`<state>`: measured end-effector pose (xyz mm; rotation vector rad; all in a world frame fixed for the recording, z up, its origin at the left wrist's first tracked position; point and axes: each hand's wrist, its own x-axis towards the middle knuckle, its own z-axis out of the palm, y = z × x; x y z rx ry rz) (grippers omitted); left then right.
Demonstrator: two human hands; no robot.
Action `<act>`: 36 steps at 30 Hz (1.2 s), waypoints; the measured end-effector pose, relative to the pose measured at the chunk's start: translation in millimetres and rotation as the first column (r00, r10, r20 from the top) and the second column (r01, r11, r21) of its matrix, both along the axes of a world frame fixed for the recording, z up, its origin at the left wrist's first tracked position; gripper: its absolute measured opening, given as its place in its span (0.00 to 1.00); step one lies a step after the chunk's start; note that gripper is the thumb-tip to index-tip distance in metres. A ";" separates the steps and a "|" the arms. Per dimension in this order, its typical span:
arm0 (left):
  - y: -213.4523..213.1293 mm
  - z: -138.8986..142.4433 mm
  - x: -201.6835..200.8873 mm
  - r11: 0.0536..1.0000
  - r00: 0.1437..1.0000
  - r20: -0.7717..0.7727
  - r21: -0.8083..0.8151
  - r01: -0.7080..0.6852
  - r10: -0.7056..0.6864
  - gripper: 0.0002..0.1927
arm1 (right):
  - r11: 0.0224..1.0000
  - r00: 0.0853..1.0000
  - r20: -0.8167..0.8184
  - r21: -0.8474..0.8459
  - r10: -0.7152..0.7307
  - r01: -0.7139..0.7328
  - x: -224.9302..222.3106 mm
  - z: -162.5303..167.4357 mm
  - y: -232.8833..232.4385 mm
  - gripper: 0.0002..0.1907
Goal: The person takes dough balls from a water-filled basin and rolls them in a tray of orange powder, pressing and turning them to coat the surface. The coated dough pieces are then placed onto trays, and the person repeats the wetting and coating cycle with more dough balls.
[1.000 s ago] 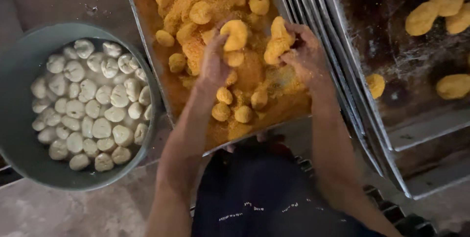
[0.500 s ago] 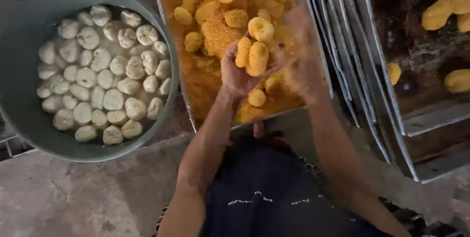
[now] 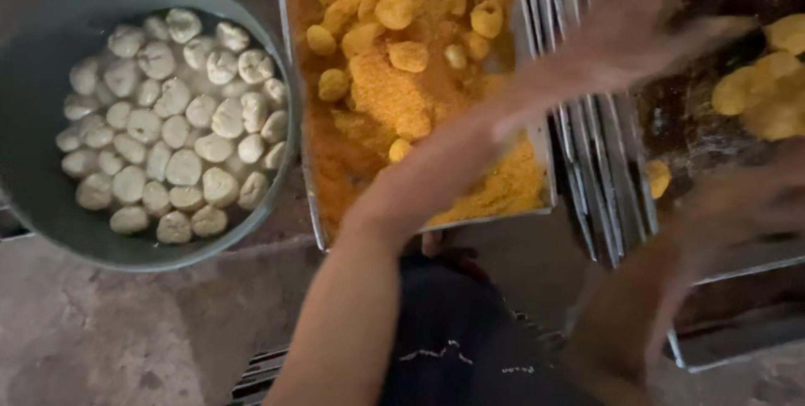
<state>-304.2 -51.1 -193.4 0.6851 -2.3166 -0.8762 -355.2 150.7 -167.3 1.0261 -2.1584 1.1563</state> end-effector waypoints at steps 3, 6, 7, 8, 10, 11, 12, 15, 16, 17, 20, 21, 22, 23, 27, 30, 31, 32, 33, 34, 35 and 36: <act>-58.9 -16.8 114.7 0.943 0.856 0.435 0.044 -0.330 0.279 0.24 | 0.872 0.872 0.128 0.074 0.473 -0.484 35.0 -39.0 -52.1 0.31; -92.5 -45.2 212.9 0.818 0.652 0.496 -0.294 -0.495 0.573 0.28 | 0.612 0.640 0.385 0.211 0.664 -0.762 55.7 -80.5 -148.0 0.33; -95.3 -58.0 224.3 0.701 0.628 0.341 -0.496 -0.513 0.700 0.35 | 0.579 0.629 0.405 0.253 0.664 -0.775 57.3 -92.3 -177.7 0.34; -99.2 -70.3 231.4 0.738 0.634 0.379 -0.392 -0.549 0.674 0.35 | 0.544 0.615 0.422 0.289 0.667 -0.788 59.7 -103.8 -206.1 0.36; -99.7 -95.6 242.3 0.773 0.654 0.442 -0.169 -0.612 0.614 0.35 | 0.589 0.704 0.211 0.419 0.678 -0.692 58.4 -119.9 -251.7 0.36; -97.1 -108.3 244.4 0.768 0.680 0.374 -0.179 -0.615 0.631 0.35 | 0.610 0.731 0.102 0.480 0.675 -0.631 56.6 -126.6 -263.9 0.36; -94.8 -120.4 246.2 0.761 0.700 0.303 -0.189 -0.621 0.646 0.35 | 0.596 0.750 0.325 0.462 0.576 -0.657 56.8 -129.5 -275.0 0.36; -93.3 -145.4 250.9 0.743 0.709 0.221 -0.205 -0.637 0.670 0.38 | 0.525 0.682 0.677 0.487 0.277 -0.697 58.0 -135.6 -297.0 0.36; -94.3 -147.1 250.8 0.739 0.707 0.213 -0.212 -0.640 0.674 0.40 | 0.482 0.716 0.645 0.554 0.267 -0.679 58.1 -138.1 -300.4 0.37; -96.3 -148.7 250.6 0.732 0.697 0.221 -0.213 -0.648 0.682 0.40 | 0.442 0.752 0.607 0.617 0.258 -0.651 58.8 -138.0 -302.4 0.37; -102.7 -141.2 247.7 0.734 0.702 0.244 -0.070 -0.676 0.669 0.38 | 0.446 0.841 0.467 0.713 0.273 -0.541 57.7 -136.3 -299.5 0.28; -103.8 -134.5 247.1 0.730 0.720 0.247 0.062 -0.680 0.649 0.36 | 0.415 0.830 0.474 0.719 0.294 -0.557 56.1 -136.1 -296.0 0.22; -103.9 -127.0 247.8 0.716 0.740 0.244 0.194 -0.671 0.627 0.35 | 0.385 0.820 0.479 0.725 0.313 -0.571 53.5 -136.2 -291.9 0.17; -102.6 -119.5 250.1 0.685 0.728 0.154 0.253 -0.683 0.668 0.32 | 0.356 0.809 0.485 0.730 0.331 -0.583 50.9 -137.0 -287.8 0.11; -87.8 -99.4 275.8 0.671 0.609 -0.374 0.638 -0.378 0.700 0.28 | 0.541 0.757 0.462 0.530 0.463 -0.653 44.0 -143.9 -284.7 0.33; -72.2 -100.5 288.0 0.517 0.364 -0.549 0.835 0.190 0.752 0.26 | 0.487 0.649 0.197 0.513 0.735 -0.707 50.7 -147.7 -297.2 0.40; -66.8 -101.9 288.3 0.418 0.293 -0.538 0.823 0.385 0.790 0.25 | 0.479 0.621 0.080 0.563 0.779 -0.674 54.7 -146.0 -301.7 0.37; -60.2 -102.4 288.5 0.406 0.271 -0.602 0.744 0.530 0.751 0.25 | 0.480 0.579 -0.040 0.606 0.815 -0.634 58.0 -141.3 -304.4 0.34; -53.2 -101.7 286.3 0.380 0.238 -0.661 0.648 0.660 0.712 0.26 | 0.487 0.649 0.402 0.437 0.646 -0.756 60.0 -135.5 -306.0 0.33; -45.7 -99.7 283.4 0.340 0.193 -0.711 0.534 0.774 0.676 0.27 | 0.555 0.504 0.775 0.244 0.381 -0.795 58.7 -130.0 -304.6 0.32; -38.7 -95.9 279.9 0.312 0.200 -0.679 0.552 0.773 0.706 0.28 | 0.667 0.183 0.979 0.077 0.090 -0.741 59.5 -121.7 -299.5 0.31; -30.4 -90.7 275.8 0.278 0.209 -0.642 0.570 0.773 0.737 0.28 | 0.576 0.424 0.875 0.226 0.233 -0.785 59.5 -111.8 -288.9 0.29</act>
